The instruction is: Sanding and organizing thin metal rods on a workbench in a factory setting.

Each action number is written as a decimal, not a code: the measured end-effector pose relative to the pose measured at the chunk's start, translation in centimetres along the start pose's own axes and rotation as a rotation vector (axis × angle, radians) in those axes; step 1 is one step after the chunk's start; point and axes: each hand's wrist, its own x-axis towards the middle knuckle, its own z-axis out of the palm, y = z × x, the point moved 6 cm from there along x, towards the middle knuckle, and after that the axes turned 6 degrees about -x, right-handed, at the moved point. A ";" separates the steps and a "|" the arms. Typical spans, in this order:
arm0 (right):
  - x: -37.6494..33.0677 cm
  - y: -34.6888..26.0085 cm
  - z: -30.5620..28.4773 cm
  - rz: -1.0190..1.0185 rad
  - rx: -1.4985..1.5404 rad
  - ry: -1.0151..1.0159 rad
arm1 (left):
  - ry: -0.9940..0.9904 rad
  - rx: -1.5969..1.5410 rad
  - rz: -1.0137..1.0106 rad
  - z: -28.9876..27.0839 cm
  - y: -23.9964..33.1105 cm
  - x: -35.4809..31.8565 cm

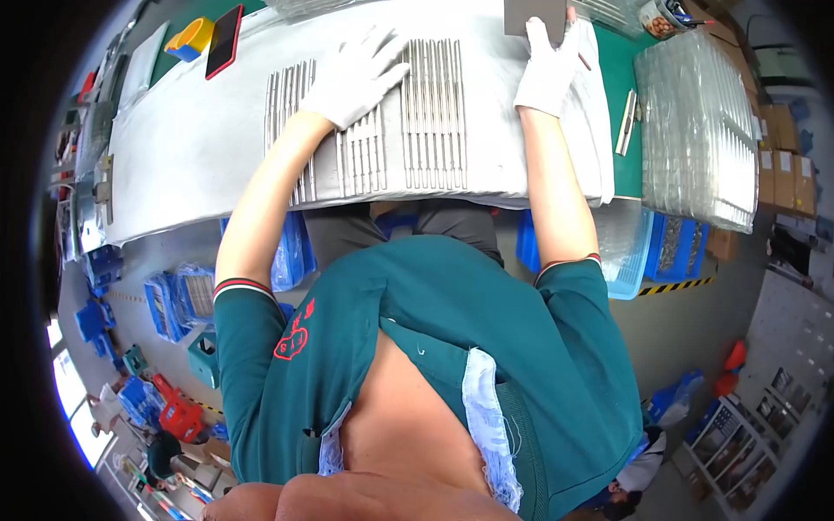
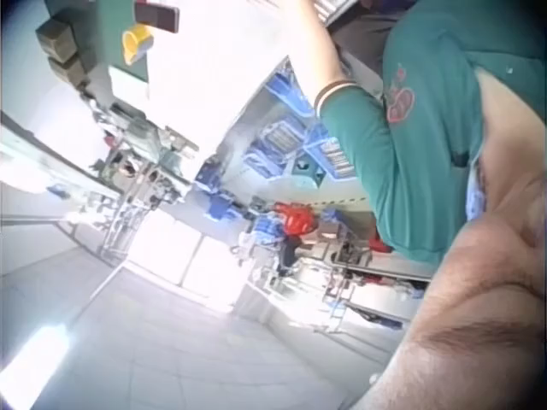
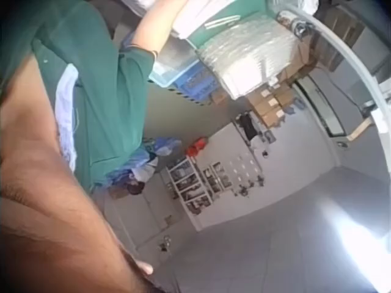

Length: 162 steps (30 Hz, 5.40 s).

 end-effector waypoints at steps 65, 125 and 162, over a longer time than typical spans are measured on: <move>-0.4 -1.8 -0.2 -0.119 -0.404 0.143 | 0.144 0.114 0.058 -4.8 -0.8 -1.4; -0.2 -0.3 0.8 0.003 0.048 -0.010 | -0.040 -0.308 -0.154 -2.5 1.5 -1.0; -0.9 -2.0 0.0 0.005 -0.667 0.078 | 0.087 -0.093 0.081 -2.5 5.5 -0.2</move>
